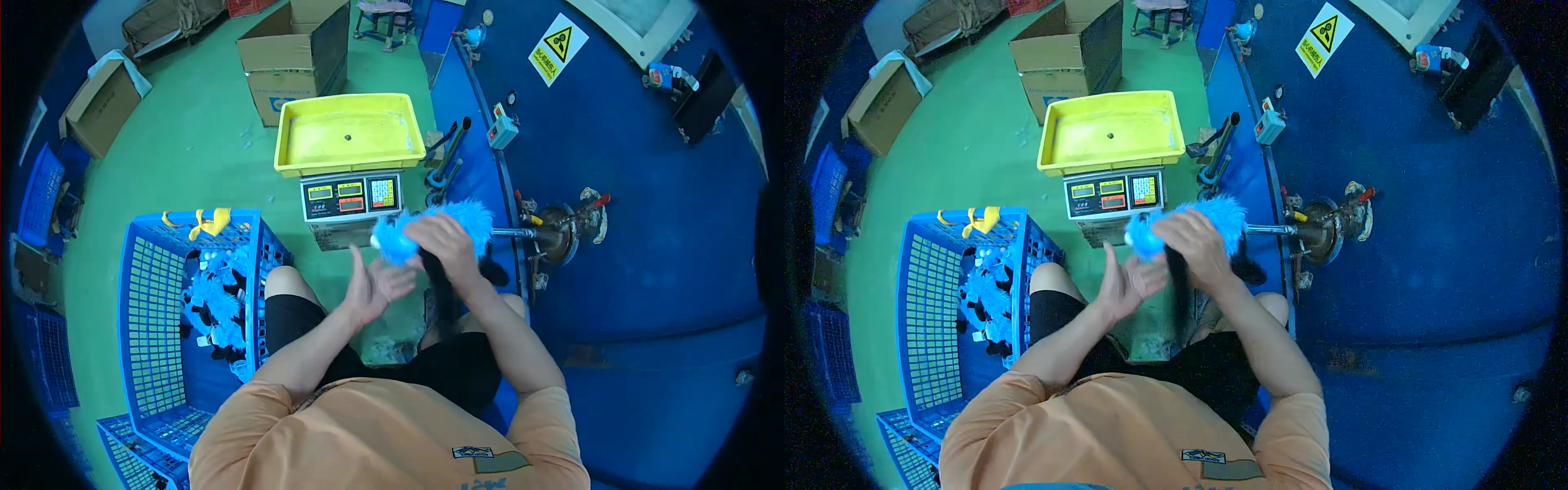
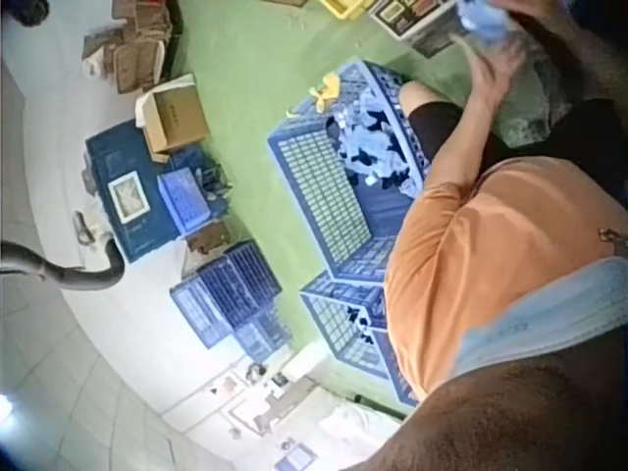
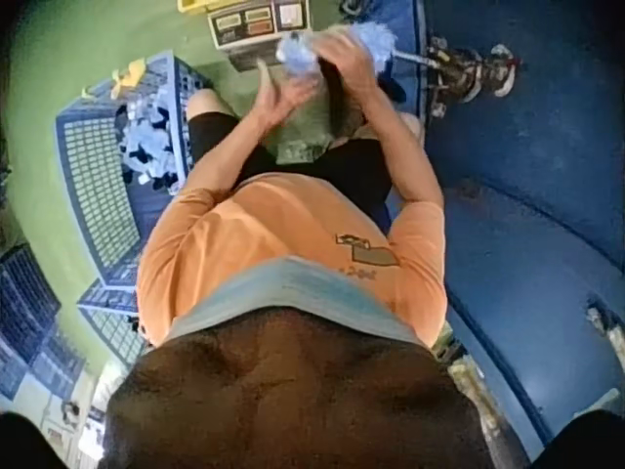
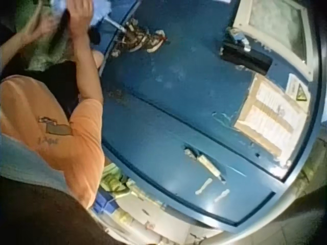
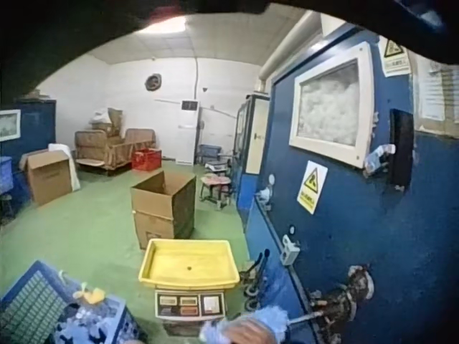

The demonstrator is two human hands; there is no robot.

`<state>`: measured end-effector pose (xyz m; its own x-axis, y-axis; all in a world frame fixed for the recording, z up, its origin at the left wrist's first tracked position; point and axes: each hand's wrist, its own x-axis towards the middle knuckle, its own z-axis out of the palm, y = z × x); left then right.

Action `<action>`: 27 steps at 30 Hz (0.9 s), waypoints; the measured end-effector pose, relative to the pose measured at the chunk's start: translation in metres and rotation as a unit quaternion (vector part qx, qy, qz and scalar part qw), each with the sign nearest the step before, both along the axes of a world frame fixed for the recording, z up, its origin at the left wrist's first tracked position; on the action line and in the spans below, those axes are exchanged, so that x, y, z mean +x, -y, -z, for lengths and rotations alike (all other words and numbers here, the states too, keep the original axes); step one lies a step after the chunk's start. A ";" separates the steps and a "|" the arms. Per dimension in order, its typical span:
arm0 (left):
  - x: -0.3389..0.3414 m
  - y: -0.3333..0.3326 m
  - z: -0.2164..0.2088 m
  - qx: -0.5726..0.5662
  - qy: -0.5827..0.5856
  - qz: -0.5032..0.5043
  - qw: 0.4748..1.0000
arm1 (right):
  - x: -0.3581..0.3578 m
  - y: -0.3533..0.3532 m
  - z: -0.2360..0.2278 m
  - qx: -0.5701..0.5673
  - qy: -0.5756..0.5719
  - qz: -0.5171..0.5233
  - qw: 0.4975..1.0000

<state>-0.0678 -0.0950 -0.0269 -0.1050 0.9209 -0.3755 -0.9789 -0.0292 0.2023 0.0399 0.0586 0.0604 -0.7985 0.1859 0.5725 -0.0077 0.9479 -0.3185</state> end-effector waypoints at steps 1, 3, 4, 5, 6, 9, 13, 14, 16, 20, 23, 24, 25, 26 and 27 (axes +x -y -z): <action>-0.008 -0.012 -0.030 0.016 -0.015 -0.033 0.999 | 0.020 0.002 -0.010 0.051 0.030 -0.010 0.998; -0.015 -0.022 -0.053 0.035 -0.025 -0.072 0.996 | 0.061 -0.003 -0.013 0.142 0.113 -0.011 0.983; -0.018 -0.026 -0.050 0.037 -0.149 -0.066 0.986 | 0.078 -0.009 -0.008 0.180 0.164 0.004 0.970; -0.020 -0.029 -0.046 0.039 -0.271 -0.055 0.960 | 0.089 -0.012 -0.008 0.181 0.167 0.006 0.969; -0.024 -0.034 -0.040 0.041 -0.389 -0.045 0.919 | 0.096 -0.016 -0.009 0.167 0.205 -0.002 0.964; -0.020 -0.040 -0.028 0.022 -0.537 -0.040 0.842 | 0.081 -0.017 -0.013 0.095 0.118 -0.014 0.988; -0.003 -0.053 -0.010 -0.035 -0.641 -0.056 0.765 | 0.016 -0.031 -0.015 0.058 0.100 0.186 0.976; 0.000 -0.060 0.001 -0.038 -0.612 -0.045 0.789 | 0.008 -0.038 -0.002 0.049 0.175 0.216 0.959; -0.002 -0.066 0.026 -0.057 -0.553 -0.029 0.831 | -0.016 -0.023 0.000 0.063 0.169 0.162 0.970; 0.020 -0.072 0.028 -0.036 -0.503 -0.014 0.863 | -0.003 -0.038 0.008 0.167 0.178 0.104 0.964; 0.032 -0.077 0.008 0.006 -0.482 -0.009 0.876 | 0.060 -0.089 0.014 0.172 0.153 0.209 0.951; 0.032 -0.077 -0.001 0.013 -0.460 -0.031 0.887 | 0.076 -0.100 0.015 0.174 0.147 0.242 0.943; 0.030 -0.073 -0.011 0.019 -0.437 -0.051 0.898 | 0.078 -0.099 0.013 0.174 0.149 0.245 0.942; 0.027 -0.070 -0.020 0.024 -0.413 -0.072 0.908 | 0.079 -0.099 0.010 0.171 0.150 0.224 0.948; 0.025 -0.069 -0.026 0.029 -0.389 -0.092 0.916 | 0.080 -0.098 0.007 0.167 0.151 0.202 0.953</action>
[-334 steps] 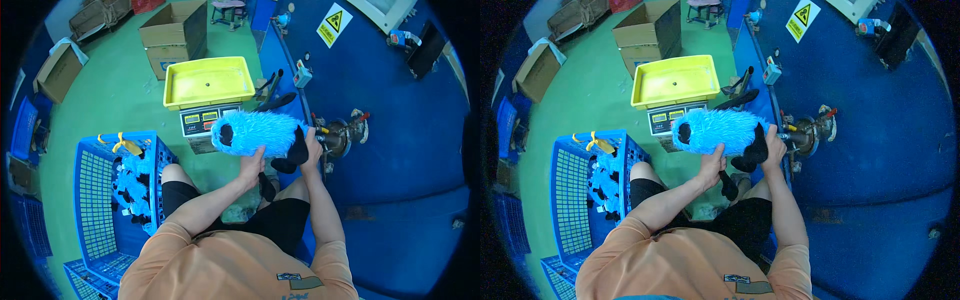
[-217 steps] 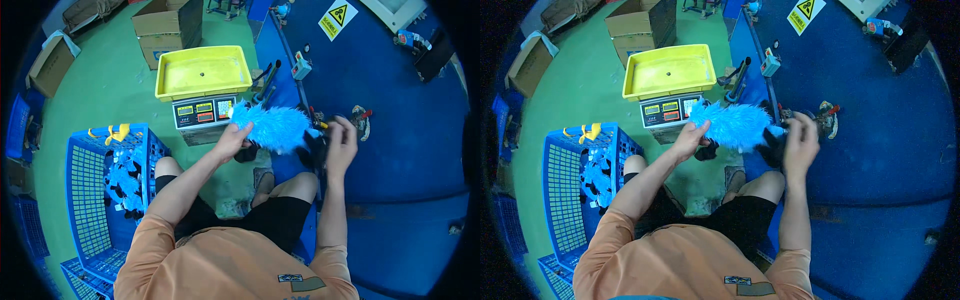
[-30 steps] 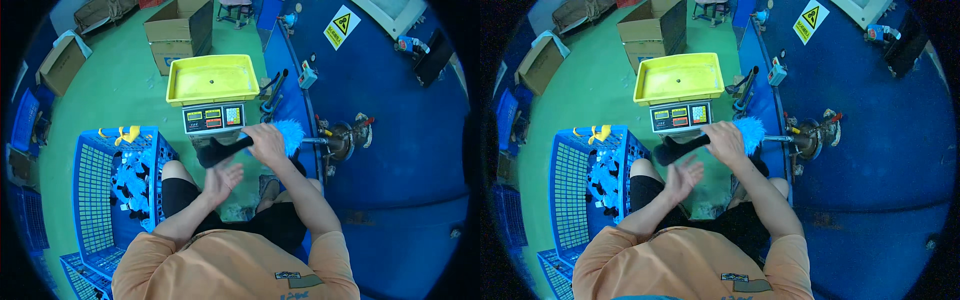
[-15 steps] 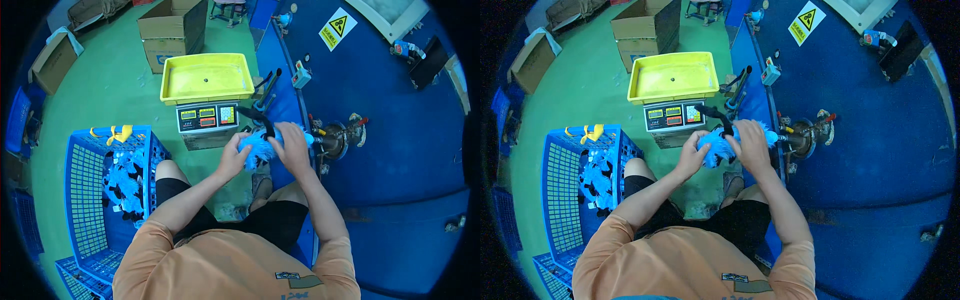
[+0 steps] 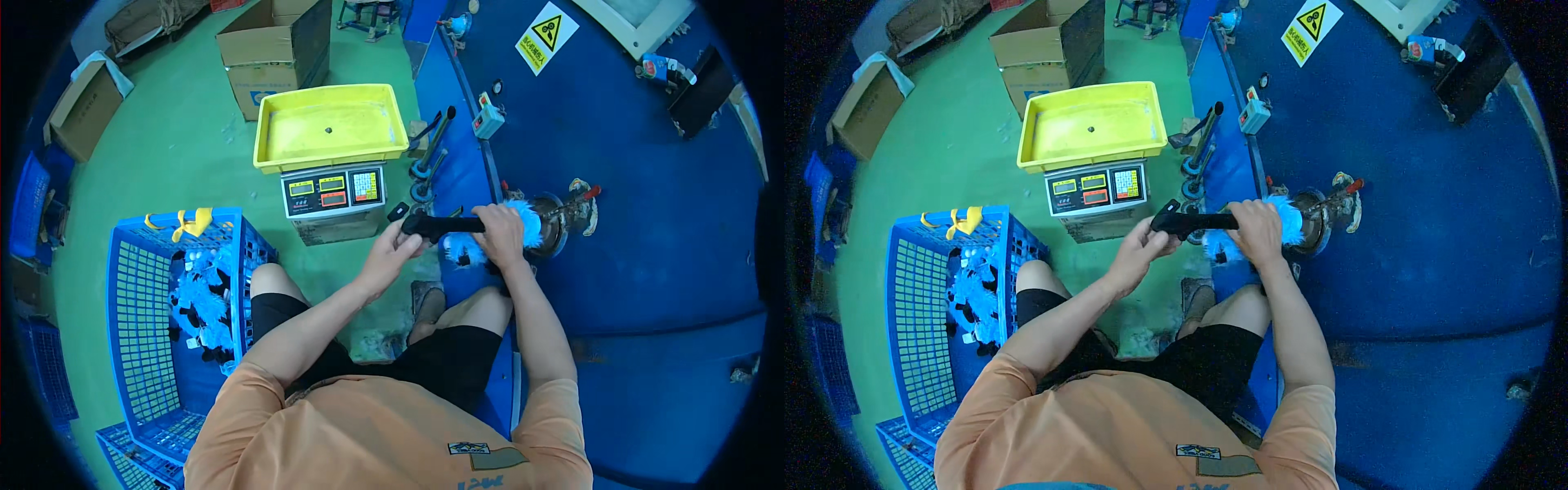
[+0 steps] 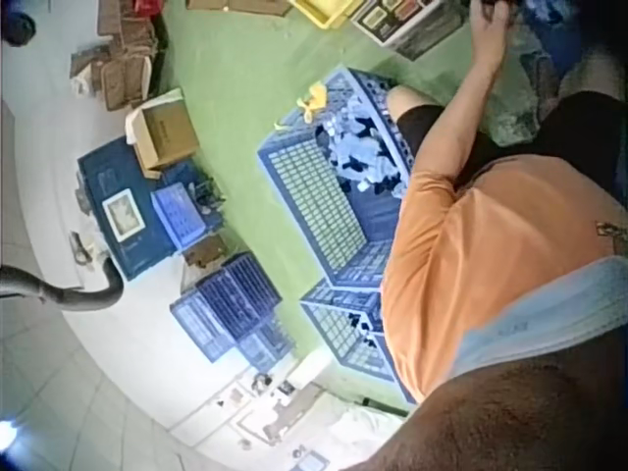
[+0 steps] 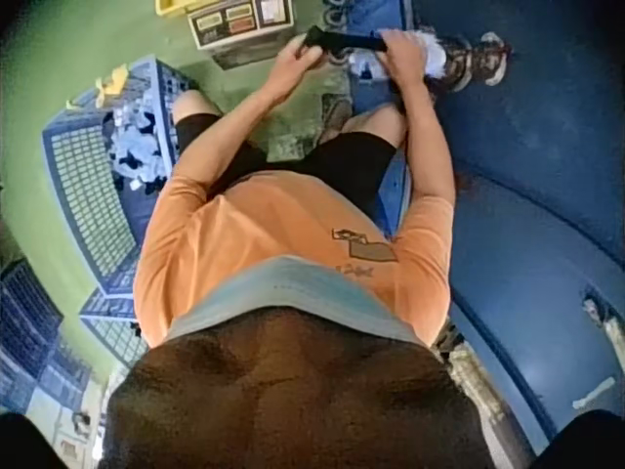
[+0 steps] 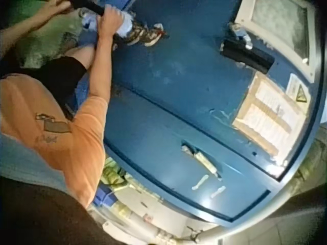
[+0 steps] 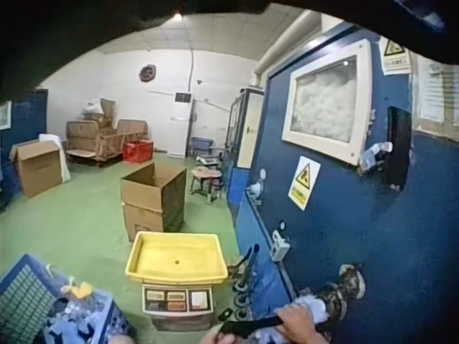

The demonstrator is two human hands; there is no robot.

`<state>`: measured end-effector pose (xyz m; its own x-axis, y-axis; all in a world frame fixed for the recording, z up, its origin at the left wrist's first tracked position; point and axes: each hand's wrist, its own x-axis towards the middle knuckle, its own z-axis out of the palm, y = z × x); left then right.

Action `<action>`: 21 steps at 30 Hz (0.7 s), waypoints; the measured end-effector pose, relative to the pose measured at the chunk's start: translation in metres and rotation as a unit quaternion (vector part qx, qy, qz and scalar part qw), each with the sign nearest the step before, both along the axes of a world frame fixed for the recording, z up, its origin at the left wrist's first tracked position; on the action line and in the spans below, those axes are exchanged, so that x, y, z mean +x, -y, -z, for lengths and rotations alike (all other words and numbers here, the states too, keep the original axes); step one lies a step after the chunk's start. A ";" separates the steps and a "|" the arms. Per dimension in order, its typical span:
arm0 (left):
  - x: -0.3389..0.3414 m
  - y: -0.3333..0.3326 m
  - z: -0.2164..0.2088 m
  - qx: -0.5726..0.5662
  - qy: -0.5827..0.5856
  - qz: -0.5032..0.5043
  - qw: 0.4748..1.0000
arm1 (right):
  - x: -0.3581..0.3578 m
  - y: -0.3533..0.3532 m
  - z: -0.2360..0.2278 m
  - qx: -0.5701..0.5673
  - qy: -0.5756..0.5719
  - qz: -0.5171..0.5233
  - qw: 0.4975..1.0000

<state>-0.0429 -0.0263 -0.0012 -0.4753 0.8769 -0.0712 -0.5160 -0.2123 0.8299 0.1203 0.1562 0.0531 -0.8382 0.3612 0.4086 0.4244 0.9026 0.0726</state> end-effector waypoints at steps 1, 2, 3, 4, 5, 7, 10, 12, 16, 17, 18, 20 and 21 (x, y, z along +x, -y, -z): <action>-0.005 0.000 -0.004 0.001 0.000 -0.001 1.000 | -0.003 0.003 -0.001 0.001 0.000 -0.001 1.000; -0.012 -0.003 -0.007 -0.024 -0.007 0.007 1.000 | -0.007 0.008 -0.001 0.001 0.007 -0.003 1.000; -0.021 -0.007 -0.011 -0.048 -0.015 0.017 0.999 | -0.013 0.013 0.000 0.002 0.013 -0.004 1.000; -0.029 -0.011 -0.014 -0.073 -0.023 0.027 0.997 | -0.018 0.017 0.001 0.002 0.019 -0.005 1.000; -0.034 -0.015 -0.018 -0.098 -0.031 0.037 0.994 | -0.022 0.019 0.001 0.003 0.025 -0.006 1.000; -0.040 -0.014 -0.028 -0.113 -0.100 0.037 0.988 | -0.027 0.022 0.002 0.005 0.025 -0.009 1.000; -0.041 -0.018 -0.038 -0.144 -0.299 0.046 0.942 | -0.025 0.018 0.002 0.019 0.033 -0.008 0.999; -0.047 -0.015 -0.038 -0.139 -0.258 0.065 0.954 | -0.026 0.018 -0.003 0.015 0.029 -0.020 0.999; -0.059 -0.005 -0.035 -0.118 -0.127 0.117 0.978 | -0.029 0.020 -0.011 0.008 0.024 -0.060 0.998; -0.059 -0.001 -0.033 -0.114 -0.103 0.102 0.983 | -0.030 0.020 -0.010 0.003 0.029 -0.068 0.997; -0.058 0.003 -0.032 -0.109 -0.080 0.086 0.987 | -0.032 0.021 -0.008 -0.001 0.034 -0.076 0.996; -0.056 0.012 -0.028 -0.101 -0.031 0.053 0.993 | -0.038 0.023 -0.006 -0.010 0.045 -0.094 0.995; -0.056 0.017 -0.025 -0.101 -0.031 0.052 0.993 | -0.041 0.026 -0.006 -0.011 0.045 -0.095 0.994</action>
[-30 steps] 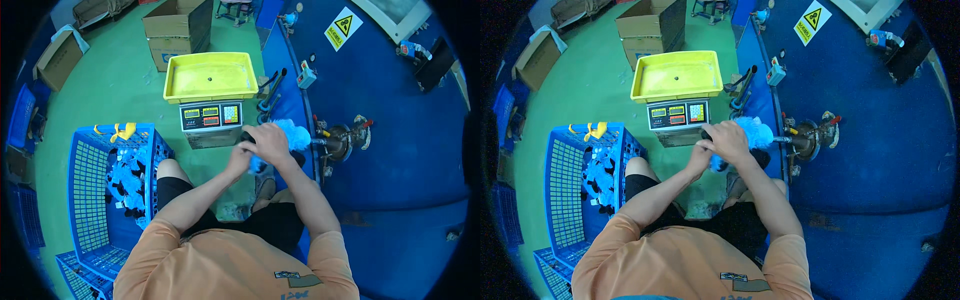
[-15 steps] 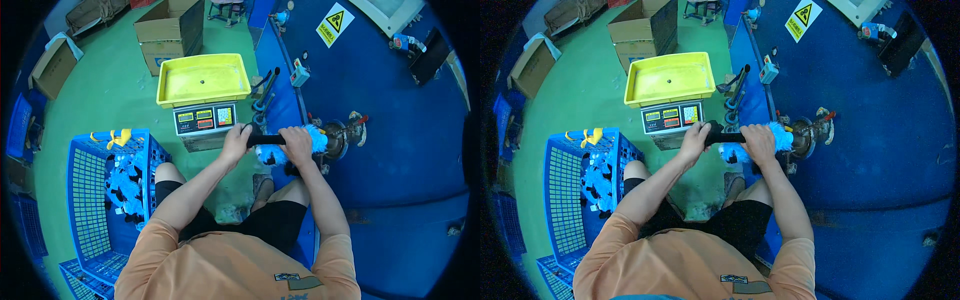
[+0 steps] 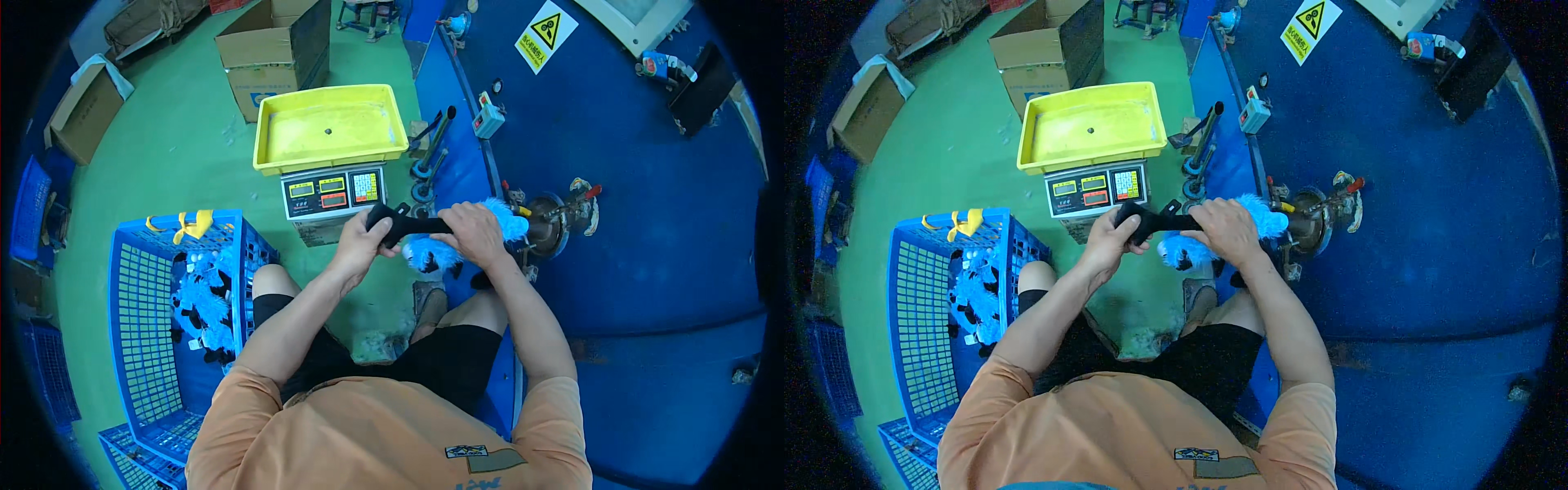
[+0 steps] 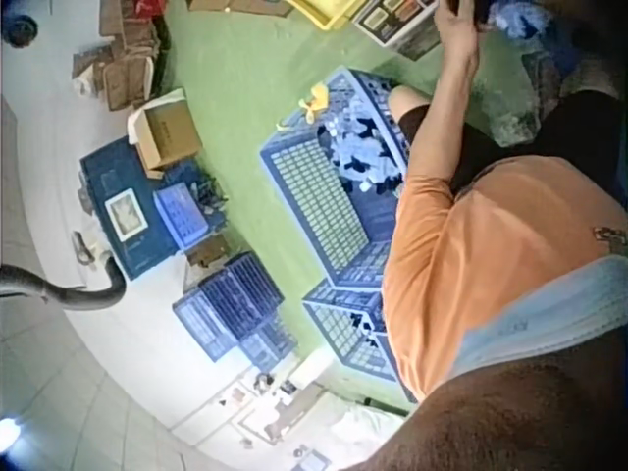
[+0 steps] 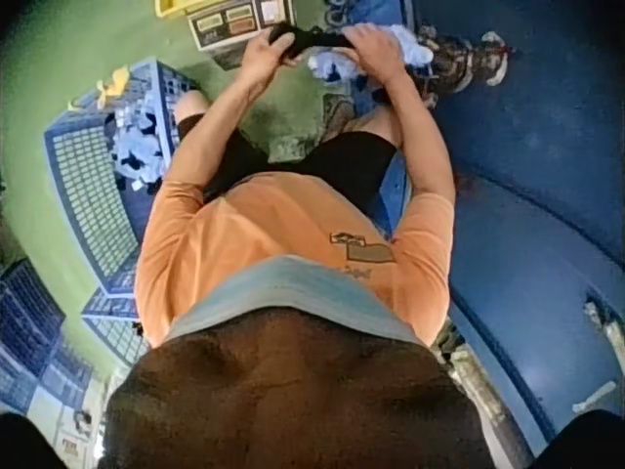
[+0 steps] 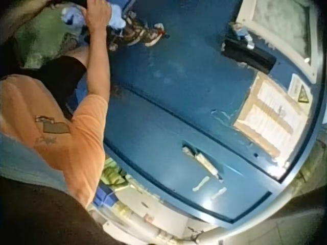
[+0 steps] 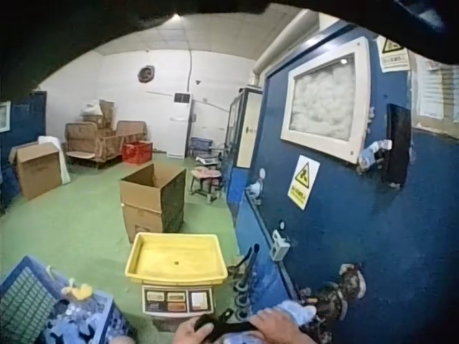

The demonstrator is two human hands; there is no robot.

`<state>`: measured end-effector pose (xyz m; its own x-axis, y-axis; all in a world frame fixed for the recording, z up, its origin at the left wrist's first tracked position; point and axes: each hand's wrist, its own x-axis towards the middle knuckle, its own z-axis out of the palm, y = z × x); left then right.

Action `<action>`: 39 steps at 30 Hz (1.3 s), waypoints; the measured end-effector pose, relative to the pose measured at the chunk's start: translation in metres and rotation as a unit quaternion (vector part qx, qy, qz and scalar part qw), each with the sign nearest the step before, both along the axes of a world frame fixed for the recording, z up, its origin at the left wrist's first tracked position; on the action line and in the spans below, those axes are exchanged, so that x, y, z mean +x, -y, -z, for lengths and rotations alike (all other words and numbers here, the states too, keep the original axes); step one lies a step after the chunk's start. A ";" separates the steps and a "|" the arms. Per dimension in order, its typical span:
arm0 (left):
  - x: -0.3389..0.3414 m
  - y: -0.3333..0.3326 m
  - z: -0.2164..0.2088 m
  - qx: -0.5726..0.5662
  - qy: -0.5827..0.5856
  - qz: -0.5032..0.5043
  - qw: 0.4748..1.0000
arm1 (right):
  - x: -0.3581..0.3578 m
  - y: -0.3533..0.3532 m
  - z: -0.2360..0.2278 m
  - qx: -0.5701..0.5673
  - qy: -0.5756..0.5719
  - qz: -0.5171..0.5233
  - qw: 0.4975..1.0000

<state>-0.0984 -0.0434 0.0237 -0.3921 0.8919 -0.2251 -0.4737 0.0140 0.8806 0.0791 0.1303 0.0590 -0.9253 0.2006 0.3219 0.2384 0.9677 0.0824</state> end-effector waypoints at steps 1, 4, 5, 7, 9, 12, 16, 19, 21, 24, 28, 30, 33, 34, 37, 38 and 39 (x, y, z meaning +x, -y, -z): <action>0.001 0.006 0.003 0.000 0.019 -0.024 1.000 | -0.004 0.003 -0.001 -0.002 0.010 -0.001 1.000; 0.003 0.020 0.011 -0.002 0.075 -0.096 0.992 | -0.016 0.011 -0.003 -0.009 0.042 -0.005 0.999; 0.002 0.024 0.012 -0.003 0.077 -0.097 0.992 | -0.020 0.014 -0.004 -0.009 0.043 -0.006 0.999; -0.002 0.032 0.016 0.004 0.090 -0.115 0.989 | -0.027 0.020 -0.006 -0.009 0.051 -0.006 0.999; -0.006 0.038 0.019 0.011 0.103 -0.132 0.986 | -0.033 0.025 -0.006 -0.009 0.059 -0.005 0.998; -0.012 0.048 0.025 0.016 0.101 -0.125 0.987 | -0.039 0.028 -0.006 -0.006 0.058 -0.011 0.998; -0.008 0.051 0.029 0.055 0.091 -0.148 0.983 | -0.048 0.036 -0.005 -0.019 0.053 -0.006 0.998; 0.003 0.050 0.030 0.159 0.070 -0.244 0.954 | -0.058 0.047 -0.003 -0.068 0.044 0.020 0.997; 0.007 0.054 0.038 0.130 0.041 -0.223 0.965 | -0.068 0.057 -0.006 -0.118 0.036 0.073 0.990; 0.003 0.050 0.047 0.048 -0.043 -0.155 0.986 | -0.088 0.058 -0.018 -0.259 0.010 0.228 0.938; 0.000 -0.003 0.005 0.060 -0.230 -0.071 0.969 | -0.030 -0.010 -0.007 -0.219 -0.059 0.320 0.920; 0.007 -0.016 -0.005 0.056 -0.294 -0.010 0.954 | -0.015 -0.019 -0.007 -0.183 -0.066 0.326 0.925; 0.014 -0.022 -0.007 0.038 -0.312 -0.044 0.948 | -0.015 -0.014 -0.016 -0.209 -0.082 0.323 0.919; 0.015 -0.022 -0.007 0.031 -0.317 -0.057 0.946 | -0.015 -0.012 -0.017 -0.218 -0.087 0.321 0.918; 0.017 -0.016 -0.007 0.027 -0.286 -0.048 0.957 | -0.008 0.006 0.002 -0.206 -0.232 0.175 0.934; 0.014 -0.015 -0.006 0.023 -0.270 -0.046 0.961 | -0.011 0.027 -0.002 -0.132 -0.239 0.063 0.960; 0.013 -0.014 -0.005 0.020 -0.254 -0.045 0.966 | -0.014 0.037 -0.004 -0.056 -0.242 -0.050 0.967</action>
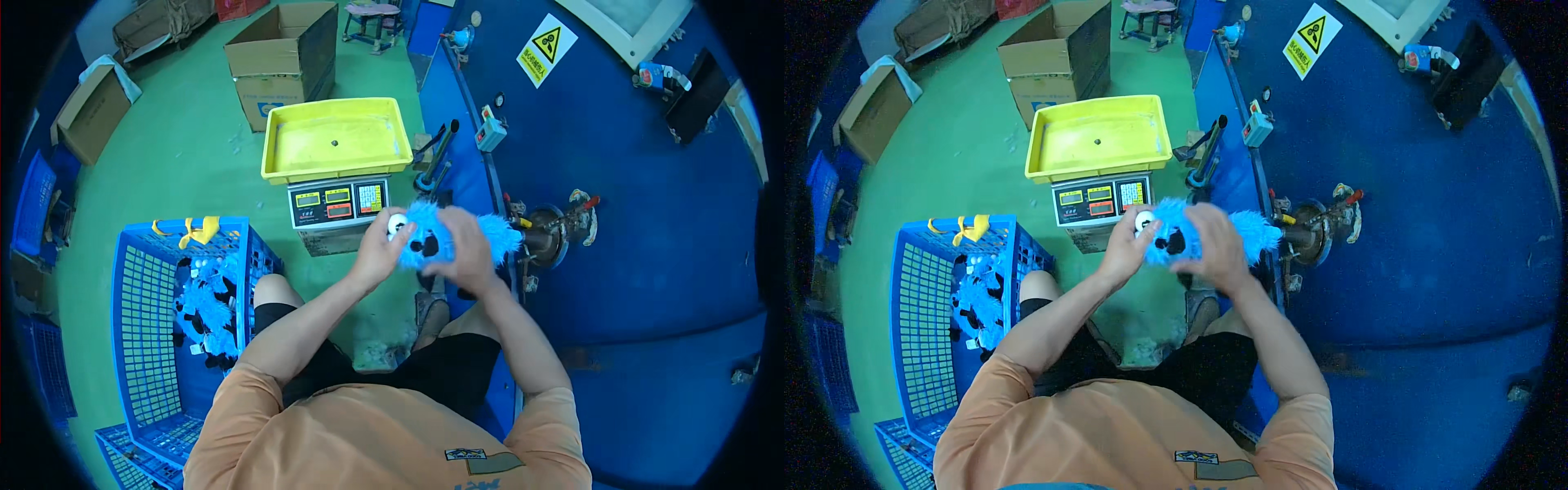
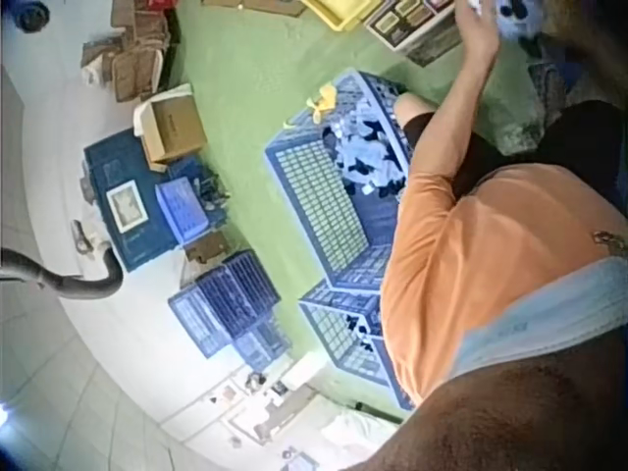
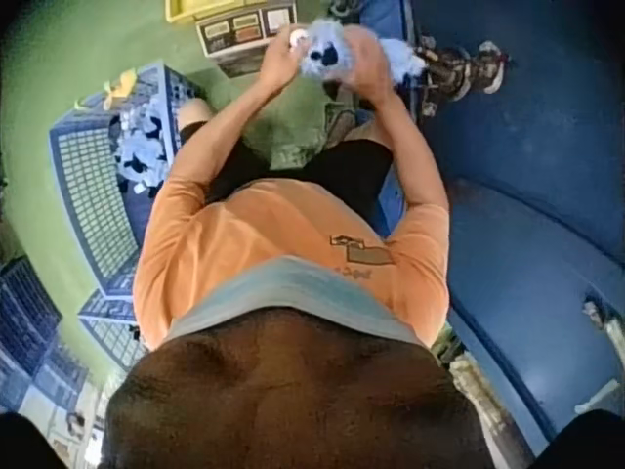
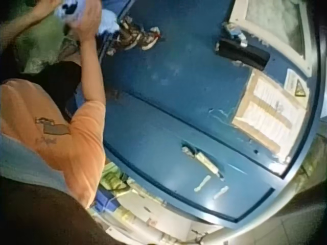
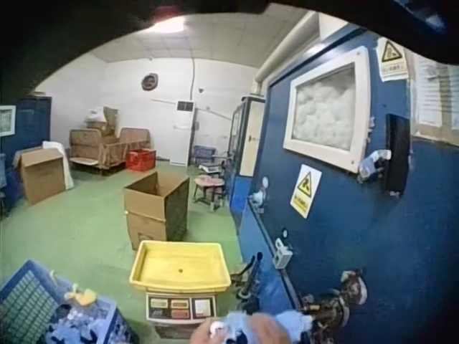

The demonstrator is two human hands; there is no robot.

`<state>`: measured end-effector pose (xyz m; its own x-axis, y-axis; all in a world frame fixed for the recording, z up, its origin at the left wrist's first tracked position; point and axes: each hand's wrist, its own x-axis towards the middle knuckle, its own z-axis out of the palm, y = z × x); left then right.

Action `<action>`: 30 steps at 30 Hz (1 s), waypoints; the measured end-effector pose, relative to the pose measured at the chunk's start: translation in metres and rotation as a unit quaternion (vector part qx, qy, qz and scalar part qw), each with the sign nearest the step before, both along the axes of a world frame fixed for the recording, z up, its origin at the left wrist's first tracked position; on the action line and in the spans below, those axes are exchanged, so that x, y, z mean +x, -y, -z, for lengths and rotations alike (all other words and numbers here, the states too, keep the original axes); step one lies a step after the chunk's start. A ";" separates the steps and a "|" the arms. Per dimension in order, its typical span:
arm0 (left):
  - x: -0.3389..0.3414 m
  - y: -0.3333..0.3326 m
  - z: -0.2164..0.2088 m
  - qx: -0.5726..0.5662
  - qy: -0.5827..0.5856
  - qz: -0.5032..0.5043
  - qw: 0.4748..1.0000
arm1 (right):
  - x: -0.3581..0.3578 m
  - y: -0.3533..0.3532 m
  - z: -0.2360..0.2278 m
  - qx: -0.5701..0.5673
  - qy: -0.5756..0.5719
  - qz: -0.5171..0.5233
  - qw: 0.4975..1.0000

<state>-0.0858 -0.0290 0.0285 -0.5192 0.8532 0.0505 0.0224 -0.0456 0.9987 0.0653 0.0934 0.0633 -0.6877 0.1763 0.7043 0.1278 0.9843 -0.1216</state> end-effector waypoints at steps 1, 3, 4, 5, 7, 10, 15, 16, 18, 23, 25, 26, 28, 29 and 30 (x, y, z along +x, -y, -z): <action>0.002 0.000 0.001 -0.001 0.001 0.001 1.000 | 0.001 -0.001 0.001 -0.001 0.001 0.001 1.000; 0.009 -0.003 0.004 0.022 0.002 -0.016 1.000 | 0.004 -0.008 0.006 0.011 0.075 0.072 0.994; 0.012 -0.004 0.006 0.034 0.002 -0.025 0.999 | 0.006 -0.012 0.008 0.017 0.113 0.108 0.988; 0.015 -0.004 0.009 0.045 0.003 -0.033 0.998 | 0.007 -0.014 0.010 0.022 0.150 0.143 0.978; 0.024 0.002 0.026 0.053 0.007 -0.055 0.997 | 0.008 -0.016 0.011 0.025 0.160 0.123 0.979; 0.027 0.000 0.049 0.095 0.010 -0.120 0.988 | 0.001 -0.027 0.006 0.051 0.175 0.066 0.981; -0.017 -0.036 0.039 0.086 -0.004 -0.077 0.993 | -0.006 -0.021 0.005 0.007 0.292 0.140 0.946; -0.016 -0.036 0.022 0.049 -0.027 -0.060 0.997 | -0.002 -0.023 0.007 0.005 0.293 0.145 0.945; -0.003 -0.026 0.002 0.014 -0.051 -0.038 0.998 | 0.003 -0.030 0.015 0.012 0.232 0.123 0.965; 0.038 0.002 0.053 0.071 -0.099 -0.106 0.987 | -0.004 -0.031 0.020 0.031 0.202 0.097 0.974; 0.041 -0.003 0.086 0.098 0.013 -0.131 0.986 | -0.007 -0.029 0.018 0.048 0.238 0.100 0.965; 0.031 -0.013 0.090 0.106 -0.002 -0.122 0.987 | -0.009 -0.027 0.018 0.048 0.238 0.097 0.965; 0.001 -0.035 0.078 0.116 -0.017 -0.111 0.987 | -0.009 -0.025 0.020 0.040 0.237 0.113 0.964; -0.014 -0.041 0.067 0.083 -0.020 -0.094 0.992 | -0.008 -0.025 0.020 0.036 0.236 0.123 0.963; -0.020 -0.043 0.054 0.051 -0.023 -0.075 0.996 | -0.007 -0.026 0.020 0.032 0.235 0.135 0.962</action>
<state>-0.1062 0.0137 -0.0253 -0.6354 0.7554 0.1599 0.0822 -0.1397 0.9868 0.0581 0.1190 0.0429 -0.8679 0.3605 0.3416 0.4064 0.9109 0.0711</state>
